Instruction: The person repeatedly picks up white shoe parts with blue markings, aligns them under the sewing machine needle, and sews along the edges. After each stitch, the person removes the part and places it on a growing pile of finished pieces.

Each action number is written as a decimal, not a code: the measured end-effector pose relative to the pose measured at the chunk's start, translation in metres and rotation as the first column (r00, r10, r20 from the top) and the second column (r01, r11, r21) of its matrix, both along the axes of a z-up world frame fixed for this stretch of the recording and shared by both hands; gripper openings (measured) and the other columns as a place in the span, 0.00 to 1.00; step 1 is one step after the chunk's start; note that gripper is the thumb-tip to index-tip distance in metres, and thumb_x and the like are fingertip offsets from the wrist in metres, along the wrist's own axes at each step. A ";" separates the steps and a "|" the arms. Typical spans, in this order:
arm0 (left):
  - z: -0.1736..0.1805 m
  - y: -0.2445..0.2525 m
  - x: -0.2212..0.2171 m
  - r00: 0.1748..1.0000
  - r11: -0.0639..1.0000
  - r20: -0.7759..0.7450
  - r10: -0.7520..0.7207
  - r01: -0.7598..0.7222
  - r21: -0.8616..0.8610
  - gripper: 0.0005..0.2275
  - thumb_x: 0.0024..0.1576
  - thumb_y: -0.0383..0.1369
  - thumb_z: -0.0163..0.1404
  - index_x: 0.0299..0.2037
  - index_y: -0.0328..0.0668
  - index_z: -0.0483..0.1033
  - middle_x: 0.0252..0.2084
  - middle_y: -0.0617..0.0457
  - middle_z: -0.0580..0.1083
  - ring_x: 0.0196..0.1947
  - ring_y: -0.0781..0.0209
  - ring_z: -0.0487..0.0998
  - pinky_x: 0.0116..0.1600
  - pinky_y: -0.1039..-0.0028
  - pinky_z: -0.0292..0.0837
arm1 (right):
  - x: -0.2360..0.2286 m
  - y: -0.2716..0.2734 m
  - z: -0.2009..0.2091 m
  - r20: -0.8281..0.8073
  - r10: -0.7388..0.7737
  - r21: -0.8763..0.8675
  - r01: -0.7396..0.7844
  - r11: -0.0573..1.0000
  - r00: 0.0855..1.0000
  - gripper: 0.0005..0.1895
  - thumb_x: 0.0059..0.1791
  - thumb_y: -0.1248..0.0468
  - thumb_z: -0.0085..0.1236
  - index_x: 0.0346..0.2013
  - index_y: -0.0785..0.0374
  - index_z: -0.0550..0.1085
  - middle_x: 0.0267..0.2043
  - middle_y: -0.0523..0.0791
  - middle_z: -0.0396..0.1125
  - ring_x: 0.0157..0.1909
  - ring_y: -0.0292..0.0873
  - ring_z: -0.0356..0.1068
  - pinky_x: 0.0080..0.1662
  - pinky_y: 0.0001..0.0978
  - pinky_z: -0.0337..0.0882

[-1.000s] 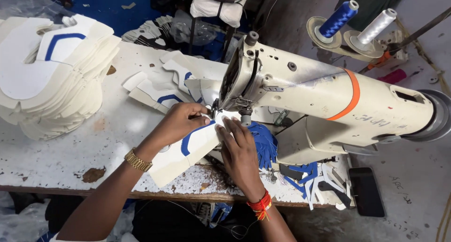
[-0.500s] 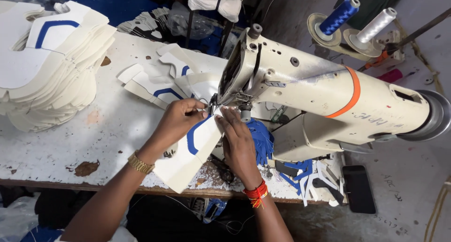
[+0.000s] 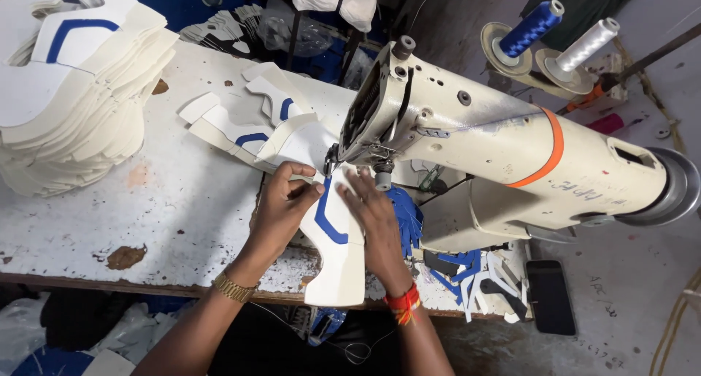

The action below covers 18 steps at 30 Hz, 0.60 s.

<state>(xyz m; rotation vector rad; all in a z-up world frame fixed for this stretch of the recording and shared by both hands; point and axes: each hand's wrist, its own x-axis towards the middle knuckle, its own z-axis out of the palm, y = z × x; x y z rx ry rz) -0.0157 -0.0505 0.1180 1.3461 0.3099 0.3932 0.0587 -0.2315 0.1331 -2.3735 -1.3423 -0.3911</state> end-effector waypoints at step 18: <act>0.010 -0.018 -0.031 0.996 0.992 -0.059 -0.063 0.056 -0.113 0.27 0.59 0.29 0.51 0.70 0.36 0.61 0.38 0.48 0.81 0.30 0.70 0.79 0.33 0.79 0.79 | -0.001 -0.004 0.022 -0.071 0.155 0.045 -0.152 0.987 0.985 0.29 0.50 0.59 0.55 0.68 0.55 0.67 0.74 0.45 0.58 0.78 0.53 0.51 0.69 0.48 0.57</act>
